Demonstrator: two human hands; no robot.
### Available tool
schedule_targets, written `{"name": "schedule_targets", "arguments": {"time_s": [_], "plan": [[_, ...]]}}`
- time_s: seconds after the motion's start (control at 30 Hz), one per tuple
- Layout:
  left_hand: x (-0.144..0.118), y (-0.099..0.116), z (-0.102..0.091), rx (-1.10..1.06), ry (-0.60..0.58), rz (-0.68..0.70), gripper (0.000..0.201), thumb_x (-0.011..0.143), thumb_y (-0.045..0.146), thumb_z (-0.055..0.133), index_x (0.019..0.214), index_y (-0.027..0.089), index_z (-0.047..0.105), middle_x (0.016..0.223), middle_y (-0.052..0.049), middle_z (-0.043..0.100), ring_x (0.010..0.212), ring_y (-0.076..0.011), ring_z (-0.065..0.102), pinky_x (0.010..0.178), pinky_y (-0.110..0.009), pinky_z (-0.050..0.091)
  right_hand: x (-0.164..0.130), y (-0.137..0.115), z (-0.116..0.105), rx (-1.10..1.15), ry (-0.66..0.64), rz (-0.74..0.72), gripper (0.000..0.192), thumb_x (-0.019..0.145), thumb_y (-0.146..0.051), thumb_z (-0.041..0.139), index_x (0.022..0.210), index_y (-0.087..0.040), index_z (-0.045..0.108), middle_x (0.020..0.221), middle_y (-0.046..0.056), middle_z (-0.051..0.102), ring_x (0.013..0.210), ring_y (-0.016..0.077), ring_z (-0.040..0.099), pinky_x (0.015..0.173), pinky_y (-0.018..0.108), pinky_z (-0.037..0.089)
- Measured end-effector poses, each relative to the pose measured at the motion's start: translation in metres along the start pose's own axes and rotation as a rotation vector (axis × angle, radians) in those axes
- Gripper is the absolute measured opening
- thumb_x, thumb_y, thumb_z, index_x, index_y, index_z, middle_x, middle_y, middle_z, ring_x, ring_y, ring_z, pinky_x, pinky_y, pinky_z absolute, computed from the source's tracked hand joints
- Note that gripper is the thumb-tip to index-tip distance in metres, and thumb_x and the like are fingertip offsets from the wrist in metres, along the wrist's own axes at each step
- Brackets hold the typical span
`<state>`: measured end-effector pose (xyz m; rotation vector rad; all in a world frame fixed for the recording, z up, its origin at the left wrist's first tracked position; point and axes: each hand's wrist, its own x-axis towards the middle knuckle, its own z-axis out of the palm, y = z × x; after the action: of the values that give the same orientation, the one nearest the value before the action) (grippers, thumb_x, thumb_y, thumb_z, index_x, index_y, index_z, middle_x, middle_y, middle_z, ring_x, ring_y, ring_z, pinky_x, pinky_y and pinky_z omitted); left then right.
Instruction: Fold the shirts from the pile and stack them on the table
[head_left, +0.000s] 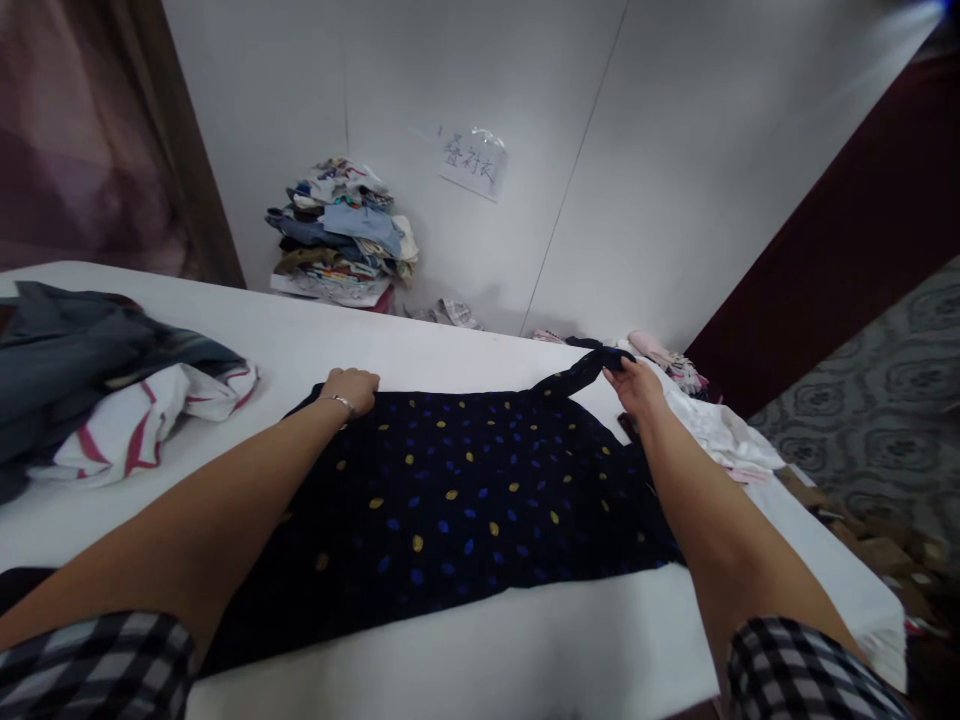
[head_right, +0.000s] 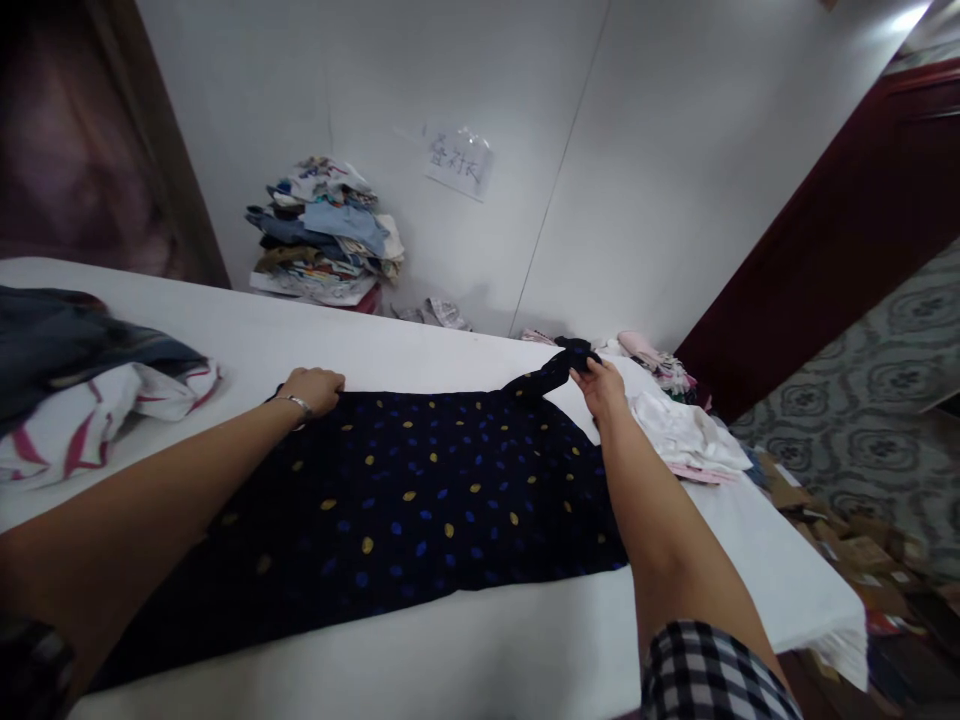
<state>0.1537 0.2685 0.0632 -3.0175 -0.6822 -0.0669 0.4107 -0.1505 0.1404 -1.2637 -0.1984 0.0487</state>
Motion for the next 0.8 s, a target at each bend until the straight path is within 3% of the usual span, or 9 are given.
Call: {"name": "schedule_targets", "arguments": {"time_s": [0.17,0.3,0.43,0.53,0.67,0.8], "plan": [[-0.028,-0.005,-0.021,0.019,0.136,0.076,0.032,0.075,0.024,0.04,0.095,0.017,0.064,0.111,-0.014,0.066,0.11,-0.0279,0.055,0.101,-0.045,0.031,-0.04,-0.032,-0.017,0.127,-0.046,-0.065,0.016,0.068,-0.011,0.065,0.075,-0.02,0.054,0.075,-0.004,0.067,0.069,0.0119,0.066,0.072,0.03,0.057],[-0.067,-0.009,-0.034,0.05,0.196,0.181,0.028,0.077,0.026,0.037,0.088,0.019,0.062,0.09,-0.01,0.069,0.093,-0.025,0.061,0.109,-0.049,0.022,-0.098,-0.045,-0.051,0.136,0.0,-0.09,0.019,0.066,-0.013,0.07,0.074,-0.021,0.054,0.076,-0.004,0.068,0.069,0.0118,0.066,0.067,0.027,0.058],[-0.116,-0.005,-0.03,0.039,0.234,0.285,0.024,0.076,0.022,0.039,0.085,0.021,0.061,0.086,-0.008,0.068,0.089,-0.0248,0.061,0.11,-0.048,0.024,-0.161,-0.038,-0.089,0.095,0.002,-0.097,0.021,0.065,-0.018,0.075,0.076,-0.021,0.058,0.08,-0.004,0.069,0.069,0.011,0.066,0.066,0.026,0.058],[-0.148,0.004,-0.017,0.016,0.197,0.349,0.022,0.078,0.02,0.039,0.082,0.021,0.06,0.082,-0.008,0.066,0.084,-0.0241,0.06,0.107,-0.048,0.028,-0.199,-0.022,-0.111,0.066,0.062,-0.029,0.023,0.063,-0.02,0.078,0.076,-0.021,0.059,0.077,-0.004,0.069,0.067,0.0113,0.066,0.065,0.027,0.059],[-0.17,0.015,-0.01,-0.005,0.154,0.333,0.023,0.077,0.014,0.037,0.077,0.023,0.059,0.08,-0.008,0.064,0.081,-0.0248,0.059,0.096,-0.045,0.037,-0.226,-0.007,-0.127,0.079,0.145,0.087,0.027,0.058,-0.018,0.081,0.07,-0.02,0.057,0.066,-0.006,0.066,0.06,0.0096,0.064,0.064,0.026,0.06],[-0.181,0.021,-0.014,-0.037,0.212,0.306,0.026,0.078,0.012,0.036,0.078,0.023,0.061,0.083,-0.011,0.063,0.083,-0.0275,0.057,0.088,-0.044,0.038,-0.236,-0.008,-0.135,0.111,0.166,0.071,0.03,0.055,-0.018,0.082,0.072,-0.021,0.057,0.07,-0.006,0.068,0.063,0.0103,0.066,0.065,0.027,0.061]]}}
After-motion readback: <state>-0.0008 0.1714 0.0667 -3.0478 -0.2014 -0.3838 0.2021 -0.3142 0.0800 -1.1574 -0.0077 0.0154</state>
